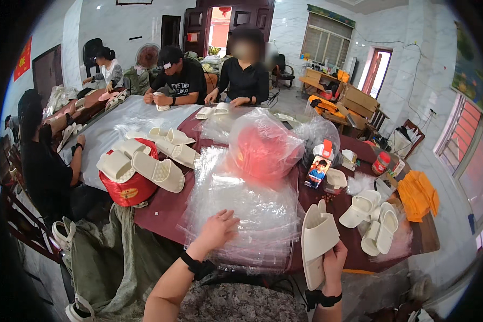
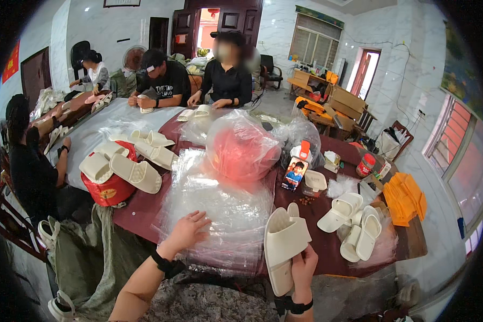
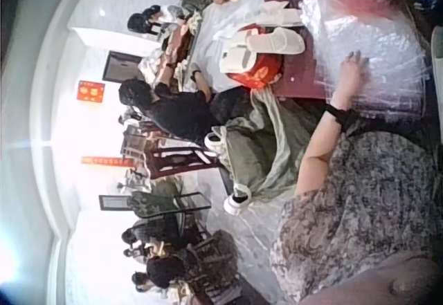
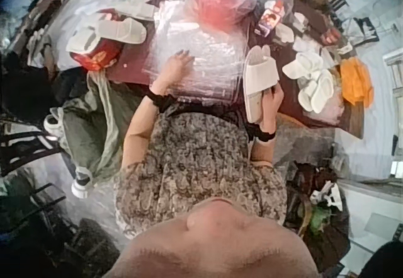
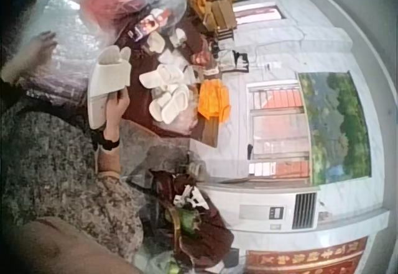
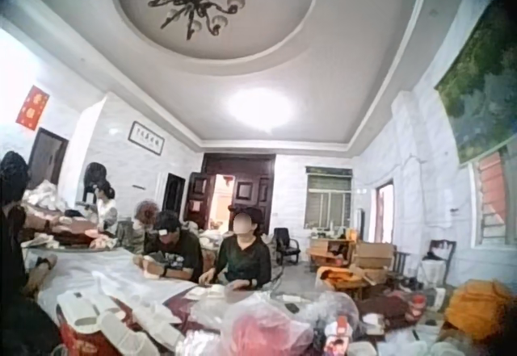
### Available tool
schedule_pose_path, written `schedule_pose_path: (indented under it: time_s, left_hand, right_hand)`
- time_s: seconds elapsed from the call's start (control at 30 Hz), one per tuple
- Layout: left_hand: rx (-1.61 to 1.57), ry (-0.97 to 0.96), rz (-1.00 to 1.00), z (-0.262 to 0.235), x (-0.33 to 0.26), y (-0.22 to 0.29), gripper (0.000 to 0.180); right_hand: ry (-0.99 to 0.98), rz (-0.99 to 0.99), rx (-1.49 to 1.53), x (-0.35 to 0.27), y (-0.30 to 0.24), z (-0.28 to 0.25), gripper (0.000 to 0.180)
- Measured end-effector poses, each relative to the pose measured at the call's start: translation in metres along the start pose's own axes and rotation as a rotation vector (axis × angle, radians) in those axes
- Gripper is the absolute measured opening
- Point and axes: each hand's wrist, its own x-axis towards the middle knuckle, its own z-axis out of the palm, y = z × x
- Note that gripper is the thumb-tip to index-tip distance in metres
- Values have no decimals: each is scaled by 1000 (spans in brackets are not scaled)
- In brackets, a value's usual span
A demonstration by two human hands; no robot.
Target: Inspecting and packaging white slide sandals into plastic bags in a manufacturing setting.
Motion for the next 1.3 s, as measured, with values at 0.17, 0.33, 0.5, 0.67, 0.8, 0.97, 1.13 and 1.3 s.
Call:
schedule_pose_path:
  time_s: [0.17, 0.33, 0.5, 0.67, 0.8, 0.97, 1.13, 1.3]
  left_hand:
    - [-328, 152, -90, -13, 11, -5, 31]
    - [-637, 52, -400, -19, 17, -10, 30]
    - [-472, 111, -178, -24, 17, -2, 34]
    - [-126, 122, -26, -19, 13, -1, 31]
    - [-155, 144, -27, -14, 22, -9, 27]
    - [-215, 258, -76, -19, 14, -20, 19]
    - [-294, 218, 16, -19, 37, 3, 21]
    - [-215, 210, 113, -20, 51, 2, 15]
  right_hand:
    - [-147, 46, 46, -10, -22, 10, 23]
    - [-410, 64, 59, -23, -31, 28, 24]
    - [-592, 133, -92, -36, -31, 46, 22]
    - [-744, -63, -346, -32, -19, 57, 21]
    - [-747, -16, -283, -31, -25, 66, 21]
    - [-785, -56, -331, -30, -27, 81, 21]
    - [-594, -266, -615, -11, -7, 84, 20]
    - [-414, -372, -590, 11, 26, 98, 33]
